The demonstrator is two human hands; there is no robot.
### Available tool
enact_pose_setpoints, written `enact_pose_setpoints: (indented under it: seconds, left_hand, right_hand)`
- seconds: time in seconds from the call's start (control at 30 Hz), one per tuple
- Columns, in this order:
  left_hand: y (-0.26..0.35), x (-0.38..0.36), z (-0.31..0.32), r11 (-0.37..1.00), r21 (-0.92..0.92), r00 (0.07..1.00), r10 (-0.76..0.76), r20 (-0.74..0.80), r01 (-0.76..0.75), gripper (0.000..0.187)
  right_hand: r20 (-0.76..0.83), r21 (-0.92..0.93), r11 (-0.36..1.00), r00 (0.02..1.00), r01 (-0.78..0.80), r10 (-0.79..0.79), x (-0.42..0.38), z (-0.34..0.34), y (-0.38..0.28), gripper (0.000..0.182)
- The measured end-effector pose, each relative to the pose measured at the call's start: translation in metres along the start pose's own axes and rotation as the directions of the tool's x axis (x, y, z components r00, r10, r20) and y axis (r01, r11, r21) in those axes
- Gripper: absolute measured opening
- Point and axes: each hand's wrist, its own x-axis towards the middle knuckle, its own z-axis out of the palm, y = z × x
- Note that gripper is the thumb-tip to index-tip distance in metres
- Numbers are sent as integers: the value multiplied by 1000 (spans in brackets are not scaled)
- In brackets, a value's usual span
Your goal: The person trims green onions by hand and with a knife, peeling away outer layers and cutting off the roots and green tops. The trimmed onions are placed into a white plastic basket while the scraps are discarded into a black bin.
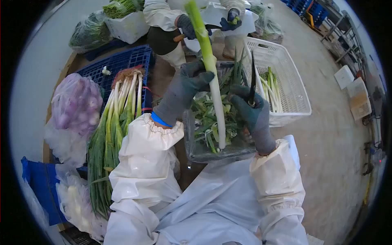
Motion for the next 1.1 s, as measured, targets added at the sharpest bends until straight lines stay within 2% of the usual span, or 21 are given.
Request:
enact_pose_setpoints:
  seconds: [0.03, 0.1, 0.13, 0.17, 0.23, 0.3, 0.33, 0.43, 0.47, 0.57, 0.63, 0.67, 0.73, 0.77, 0.8, 0.83, 0.87, 0.97, 1.07, 1.1]
  left_hand:
    - [-4, 0, 4, 999, 38, 1000, -14, 11, 14, 46]
    - [-14, -2, 17, 978, 210, 1000, 1, -8, 1, 43]
    - [-19, -3, 25, 956, 293, 1000, 10, -13, -6, 42]
    - [-23, -5, 32, 957, 289, 999, -33, -8, 34, 41]
    - [-25, -8, 45, 952, 284, 993, -114, 0, 109, 39]
    - [-26, -11, 50, 958, 267, 992, -119, 35, 106, 38]
    - [-27, -13, 51, 960, 257, 990, -131, 52, 113, 38]
    - [-30, -14, 54, 952, 276, 988, -149, 26, 136, 37]
    - [-31, -15, 54, 946, 291, 988, -153, 6, 145, 36]
    - [-39, -14, 54, 970, 233, 997, -75, 12, 70, 27]
    - [-38, -13, 56, 942, 334, 999, -36, -4, 35, 26]
    - [-38, -13, 56, 923, 385, 1000, -16, -12, 19, 26]
    - [-37, -12, 58, 959, 278, 998, -45, -52, 58, 26]
    - [-37, -13, 59, 972, 221, 996, -60, -71, 75, 27]
    - [-34, -13, 58, 980, 167, 993, -98, -65, 108, 27]
    - [-30, -13, 57, 983, 115, 989, -135, -56, 140, 27]
    - [-28, -12, 57, 983, 62, 984, -170, -44, 173, 27]
    - [-29, -10, 54, 979, -126, 985, -154, 75, 162, 35]
    - [-27, -12, 54, 959, -180, 972, -200, 123, 220, 41]
    - [-26, -12, 56, 948, -218, 971, -209, 111, 230, 42]
  right_hand:
    - [-68, -19, 999, 996, 50, -51, 1, -4, -3, 27]
    - [-74, 127, 990, 996, 64, -55, 2, -8, -10, 33]
    - [-83, 136, 986, 993, 100, -89, 3, -10, -11, 33]
    - [-93, 144, 980, 988, 134, -122, 3, -11, -13, 34]
    - [-124, 157, 985, 991, 67, -48, 4, -11, -16, 31]
    - [-166, 191, 981, 984, -29, 62, 5, -11, -12, 28]
    - [-136, 226, 974, 990, 0, 32, 7, -13, -4, 25]
    - [-143, -57, 996, 987, 71, -79, 7, -17, 0, 22]
    - [-143, -133, 980, 975, 149, -168, 9, -17, 4, 22]
    - [-121, -360, 862, 898, 357, -422, 11, -15, 15, 21]
    - [-97, -509, 729, 810, 458, -578, 11, -11, 18, 20]
    - [-104, -490, 736, 807, 467, -581, 13, -10, 22, 18]
    - [-117, -453, 750, 802, 482, -586, 16, -8, 22, 16]
    - [-206, -184, 938, 922, 293, -328, 13, -9, 20, 15]
    - [-209, 108, 992, 977, 59, -35, 7, -8, 2, 14]
    - [-130, 383, 905, 959, -185, 251, 4, -8, -8, 14]
    - [-137, 421, 901, 974, -106, 179, 14, -11, 3, 14]
    - [-81, 532, 822, 954, -203, 287, 11, -12, -4, 12]
    - [5, 652, 732, 966, -200, 259, 13, -13, 7, 12]
    - [1, 640, 739, 962, -209, 271, 14, -13, 7, 12]
